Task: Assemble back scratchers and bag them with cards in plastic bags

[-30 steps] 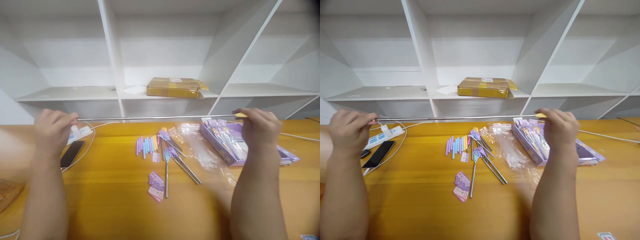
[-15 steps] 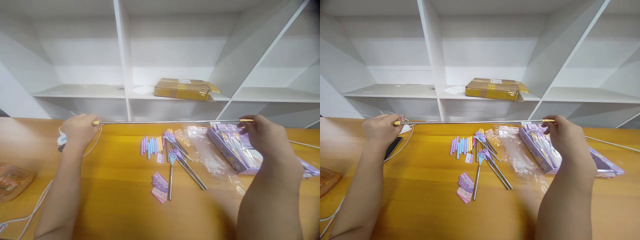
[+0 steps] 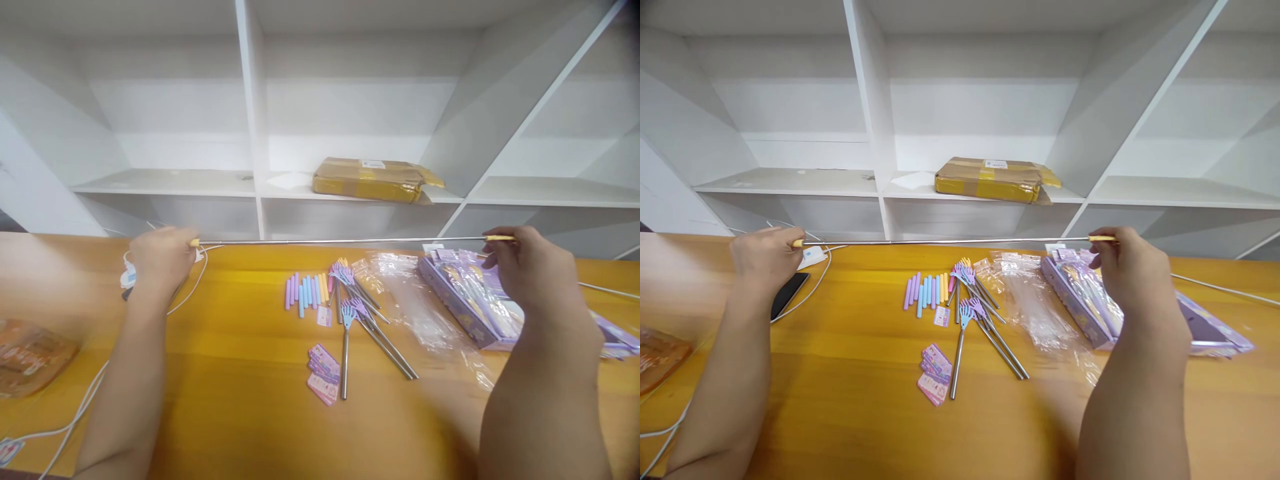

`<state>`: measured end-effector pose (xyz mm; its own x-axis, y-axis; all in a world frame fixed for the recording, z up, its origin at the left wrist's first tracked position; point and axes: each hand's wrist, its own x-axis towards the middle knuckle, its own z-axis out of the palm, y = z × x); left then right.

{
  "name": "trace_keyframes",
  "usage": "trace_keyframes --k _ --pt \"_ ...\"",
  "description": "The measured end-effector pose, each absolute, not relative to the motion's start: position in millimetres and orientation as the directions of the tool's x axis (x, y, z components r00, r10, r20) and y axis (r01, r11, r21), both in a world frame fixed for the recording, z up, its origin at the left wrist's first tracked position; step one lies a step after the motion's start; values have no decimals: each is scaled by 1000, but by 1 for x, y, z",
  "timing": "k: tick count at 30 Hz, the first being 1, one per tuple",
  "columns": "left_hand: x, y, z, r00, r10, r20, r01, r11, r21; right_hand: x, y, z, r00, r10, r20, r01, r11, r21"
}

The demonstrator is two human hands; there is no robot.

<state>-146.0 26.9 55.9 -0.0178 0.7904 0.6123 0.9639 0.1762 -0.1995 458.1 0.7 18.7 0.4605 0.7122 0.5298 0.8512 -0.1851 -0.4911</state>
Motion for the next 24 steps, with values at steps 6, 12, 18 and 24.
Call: trace_keyframes --k 6,12,18,24 --pt "-153 23 62 -85 791 606 961 227 -160 455 1 15 280 671 687 930 -12 -367" --pt "-172 17 71 -111 761 639 953 264 -149 439 2 14 69 668 741 950 183 -253" --pt "-172 21 72 -148 795 588 952 275 -132 434 5 14 115 676 728 950 138 -279" --pt "-165 28 63 -86 768 635 966 219 -134 437 1 17 213 624 752 939 82 -334"
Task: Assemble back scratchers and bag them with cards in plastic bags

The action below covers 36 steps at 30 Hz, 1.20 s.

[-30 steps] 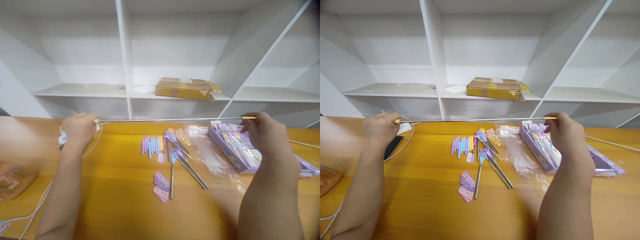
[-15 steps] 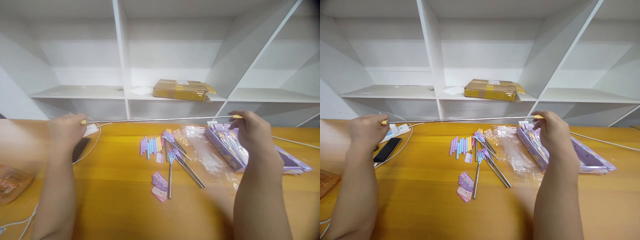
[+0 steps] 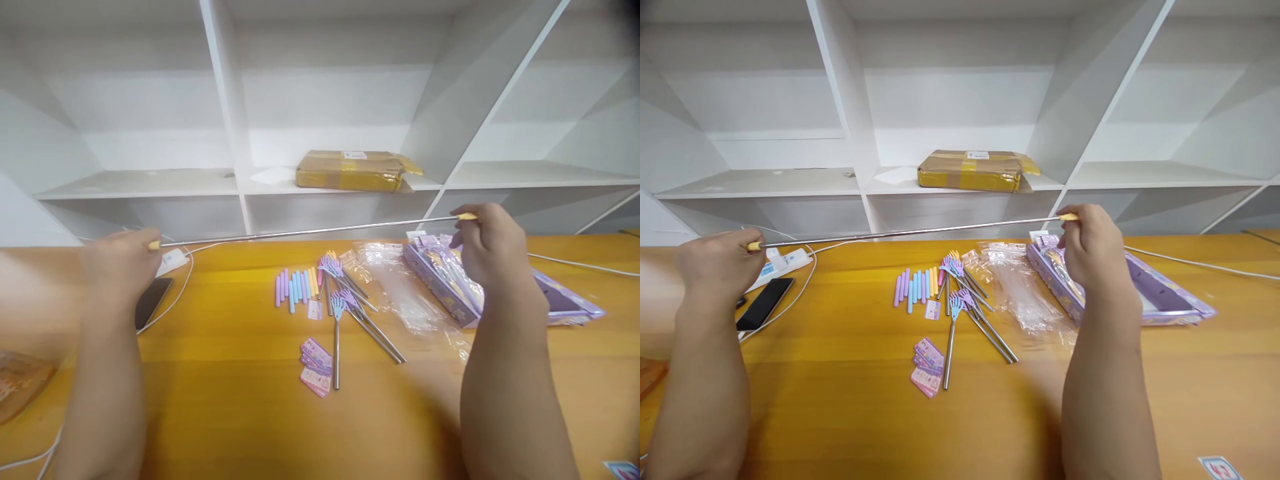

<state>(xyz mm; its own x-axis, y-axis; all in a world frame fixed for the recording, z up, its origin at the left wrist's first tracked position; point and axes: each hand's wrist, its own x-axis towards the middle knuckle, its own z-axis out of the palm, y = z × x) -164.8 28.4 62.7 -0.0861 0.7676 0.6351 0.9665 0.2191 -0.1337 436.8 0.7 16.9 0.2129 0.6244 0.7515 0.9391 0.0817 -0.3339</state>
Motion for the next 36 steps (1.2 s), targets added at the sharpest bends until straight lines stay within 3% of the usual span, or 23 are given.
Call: trace_keyframes --k 4,13,17,26,30,32,34,35,36 --pt "-153 29 59 -77 767 637 964 221 -150 444 -3 15 284 557 780 922 66 -383" --pt "-133 21 61 -80 812 578 948 241 -207 463 -5 12 364 499 787 928 -118 -354" --pt "-133 20 60 -65 808 586 954 223 -201 462 -5 13 333 483 810 940 -110 -322" --pt "-135 18 67 -100 841 531 948 243 -207 466 4 17 386 520 762 922 -181 -343" --pt "-108 12 60 -66 866 496 952 204 -229 404 -3 27 403 601 690 912 -198 -360" --pt "-75 5 49 68 907 415 967 43 -251 332 -15 27 287 725 626 946 -113 -302" --pt "-42 -4 35 186 938 294 969 -127 -210 255 -28 23 53 860 507 990 20 -136" --pt "-28 -7 29 191 947 260 972 -144 -188 223 -34 20 18 891 453 999 3 -46" --pt "-19 -10 24 215 947 241 967 -171 -190 199 -38 18 -91 920 380 996 84 36"
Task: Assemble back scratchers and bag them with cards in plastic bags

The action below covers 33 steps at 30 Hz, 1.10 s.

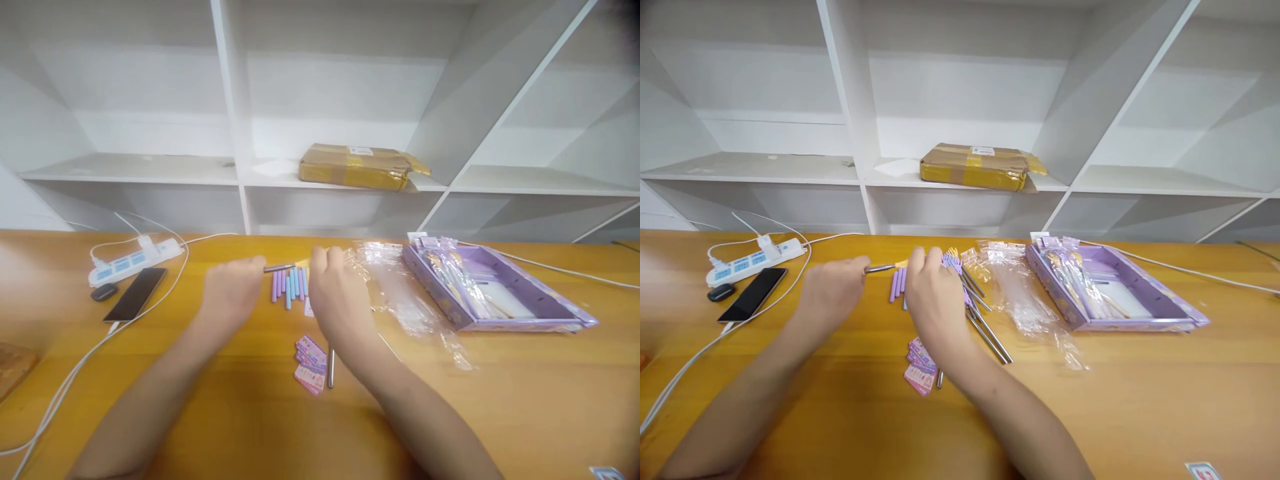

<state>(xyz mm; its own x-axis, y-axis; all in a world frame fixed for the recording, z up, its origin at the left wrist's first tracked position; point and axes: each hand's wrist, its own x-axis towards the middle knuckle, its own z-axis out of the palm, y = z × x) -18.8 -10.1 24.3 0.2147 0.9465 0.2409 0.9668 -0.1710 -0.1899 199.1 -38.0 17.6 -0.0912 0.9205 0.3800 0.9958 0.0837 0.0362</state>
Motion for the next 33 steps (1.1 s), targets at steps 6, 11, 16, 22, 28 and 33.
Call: trace_keyframes --k 6,11,16,22,28,33 --pt "-10 -15 18 257 959 119 934 -215 -284 189 -35 0 -203 962 183 967 168 191" --pt "-4 -17 22 280 959 46 919 -254 -300 199 -32 -6 -250 962 111 956 227 187" --pt "-4 -19 22 278 958 72 924 -246 -293 198 -36 1 -270 960 71 952 255 171" --pt "-5 -22 24 272 959 85 942 -247 -228 197 -48 13 -298 954 -36 940 300 163" --pt "-4 -23 23 283 954 102 948 -262 -182 194 -59 25 -317 943 -104 918 333 217" --pt "-3 -25 22 320 943 95 941 -304 -148 194 -58 23 -313 943 -113 910 331 250"
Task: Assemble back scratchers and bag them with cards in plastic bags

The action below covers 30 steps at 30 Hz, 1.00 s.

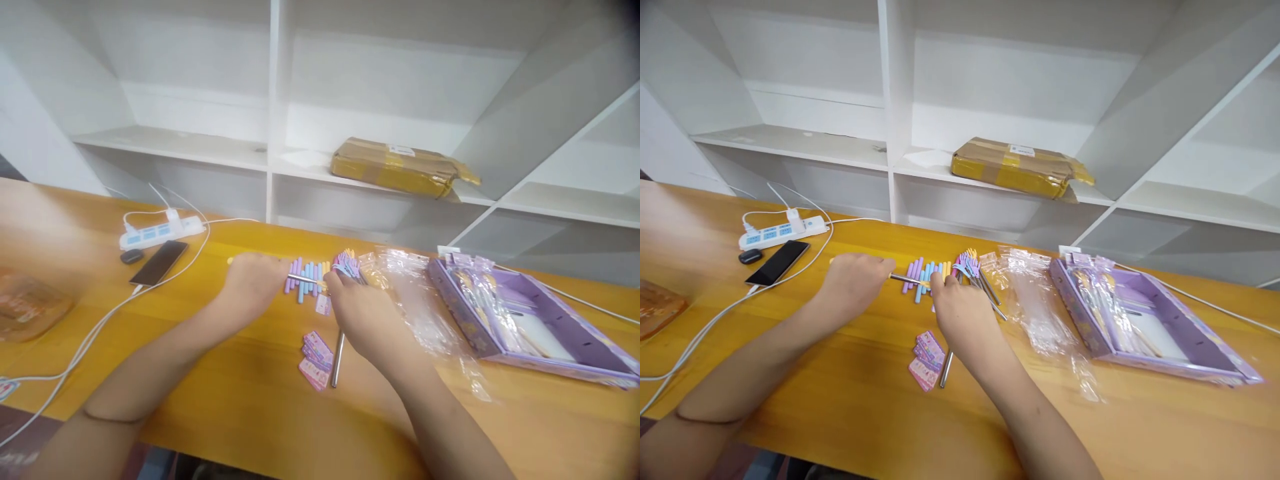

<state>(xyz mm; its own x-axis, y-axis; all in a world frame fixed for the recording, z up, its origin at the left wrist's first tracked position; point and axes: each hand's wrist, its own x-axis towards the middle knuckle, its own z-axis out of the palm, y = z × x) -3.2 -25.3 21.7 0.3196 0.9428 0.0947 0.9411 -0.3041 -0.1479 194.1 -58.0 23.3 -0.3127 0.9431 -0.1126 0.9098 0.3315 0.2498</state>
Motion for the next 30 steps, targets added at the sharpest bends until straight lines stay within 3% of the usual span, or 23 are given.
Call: trace_keyframes --k 3,6,9,12,24,30 --pt "-5 -26 21 302 947 111 948 -287 -134 197 -53 18 -310 949 -55 910 313 271" --pt "-7 -26 20 254 952 170 963 -231 -141 204 -46 8 -326 929 173 922 272 276" --pt "-10 -28 22 221 949 226 971 -192 -144 211 -39 -3 -389 779 491 918 285 275" --pt "-11 -29 24 218 949 227 971 -187 -150 214 -34 -10 -418 624 660 908 316 276" --pt "-15 -22 20 253 936 247 960 -211 -184 216 -21 -16 -477 542 692 849 489 201" --pt "-14 -21 17 253 934 250 959 -209 -190 214 -22 -14 -513 544 664 829 514 220"
